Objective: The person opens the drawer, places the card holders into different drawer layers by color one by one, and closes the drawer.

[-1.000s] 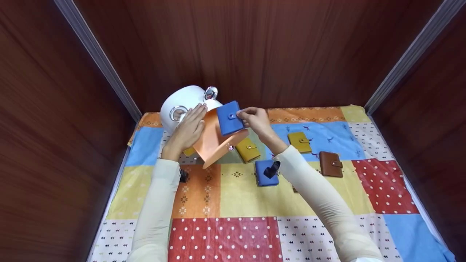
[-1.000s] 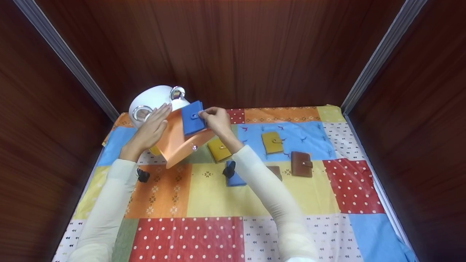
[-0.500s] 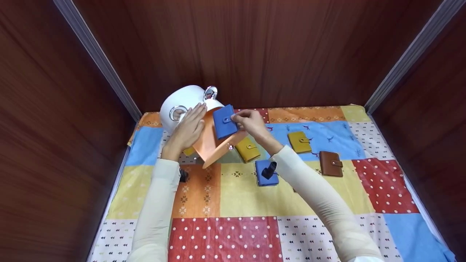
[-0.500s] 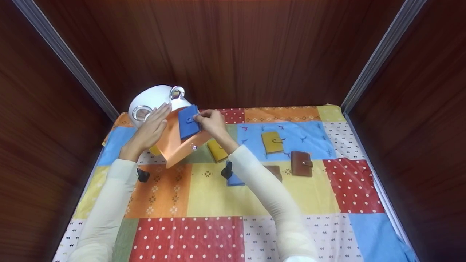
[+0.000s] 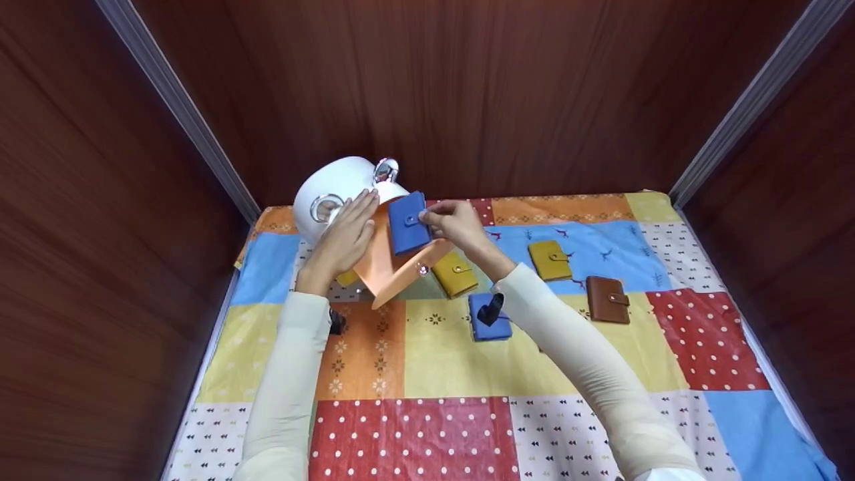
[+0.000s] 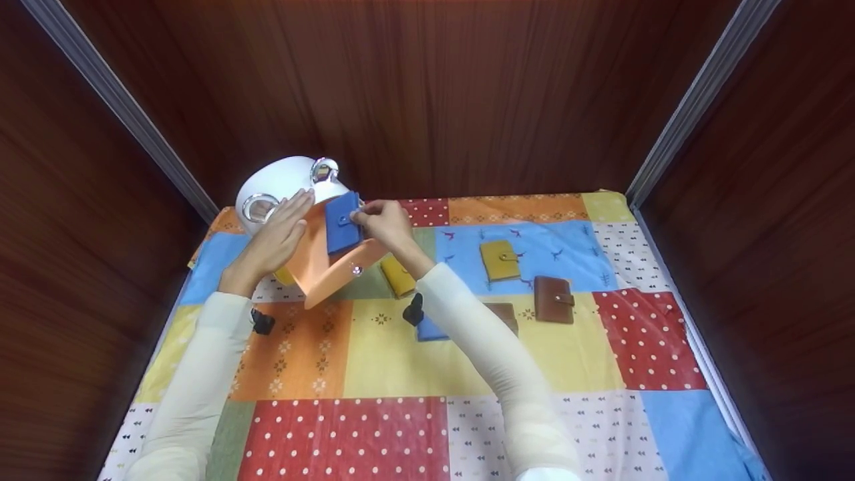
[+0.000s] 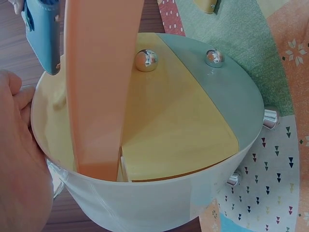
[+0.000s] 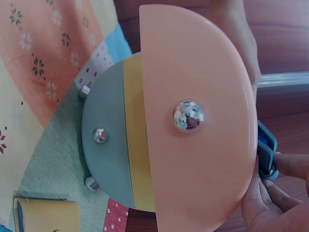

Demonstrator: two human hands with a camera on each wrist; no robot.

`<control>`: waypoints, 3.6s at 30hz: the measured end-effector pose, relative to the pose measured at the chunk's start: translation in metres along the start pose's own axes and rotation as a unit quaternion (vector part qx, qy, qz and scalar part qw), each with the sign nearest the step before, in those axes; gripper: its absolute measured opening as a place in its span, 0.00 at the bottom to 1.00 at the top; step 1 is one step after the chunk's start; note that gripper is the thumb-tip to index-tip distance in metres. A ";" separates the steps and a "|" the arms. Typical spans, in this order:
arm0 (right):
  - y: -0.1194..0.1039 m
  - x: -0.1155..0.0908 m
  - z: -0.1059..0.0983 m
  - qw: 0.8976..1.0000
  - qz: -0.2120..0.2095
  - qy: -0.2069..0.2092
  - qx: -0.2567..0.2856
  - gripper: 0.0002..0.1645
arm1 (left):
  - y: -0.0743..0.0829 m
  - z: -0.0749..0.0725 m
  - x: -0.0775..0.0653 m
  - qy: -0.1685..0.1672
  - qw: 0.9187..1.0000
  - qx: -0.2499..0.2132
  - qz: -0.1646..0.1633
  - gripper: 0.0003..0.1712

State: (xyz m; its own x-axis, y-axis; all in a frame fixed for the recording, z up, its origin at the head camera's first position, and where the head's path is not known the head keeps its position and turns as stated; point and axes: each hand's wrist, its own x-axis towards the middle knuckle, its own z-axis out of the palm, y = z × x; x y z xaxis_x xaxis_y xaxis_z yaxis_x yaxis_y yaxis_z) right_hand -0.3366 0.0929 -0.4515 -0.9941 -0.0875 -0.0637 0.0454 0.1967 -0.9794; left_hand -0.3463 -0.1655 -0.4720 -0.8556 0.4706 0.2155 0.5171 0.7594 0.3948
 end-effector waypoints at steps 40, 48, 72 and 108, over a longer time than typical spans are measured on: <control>-0.002 0.006 0.026 0.965 -0.129 -0.007 -0.230 0.09 | 0.000 -0.002 -0.001 0.004 1.000 -0.001 0.004 0.33; 0.001 0.006 0.024 0.958 -0.145 -0.008 -0.249 0.07 | 0.001 -0.001 0.000 0.004 1.000 0.003 0.000 0.32; -0.004 -0.005 0.006 0.976 -0.115 0.021 -0.182 0.08 | 0.000 0.001 0.000 0.002 1.000 0.007 -0.005 0.32; 0.024 -0.025 -0.065 0.984 -0.097 0.065 -0.136 0.10 | 0.000 0.001 -0.001 0.000 1.000 0.007 -0.007 0.33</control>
State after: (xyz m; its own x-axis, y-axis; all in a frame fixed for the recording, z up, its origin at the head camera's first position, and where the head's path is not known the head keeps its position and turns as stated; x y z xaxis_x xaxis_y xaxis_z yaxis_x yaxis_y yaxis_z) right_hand -0.3173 0.1637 -0.4614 -0.9866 -0.0268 0.1611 -0.1561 0.4440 -0.8823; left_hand -0.3456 -0.1661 -0.4731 -0.8625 0.4607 0.2094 0.5058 0.7716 0.3857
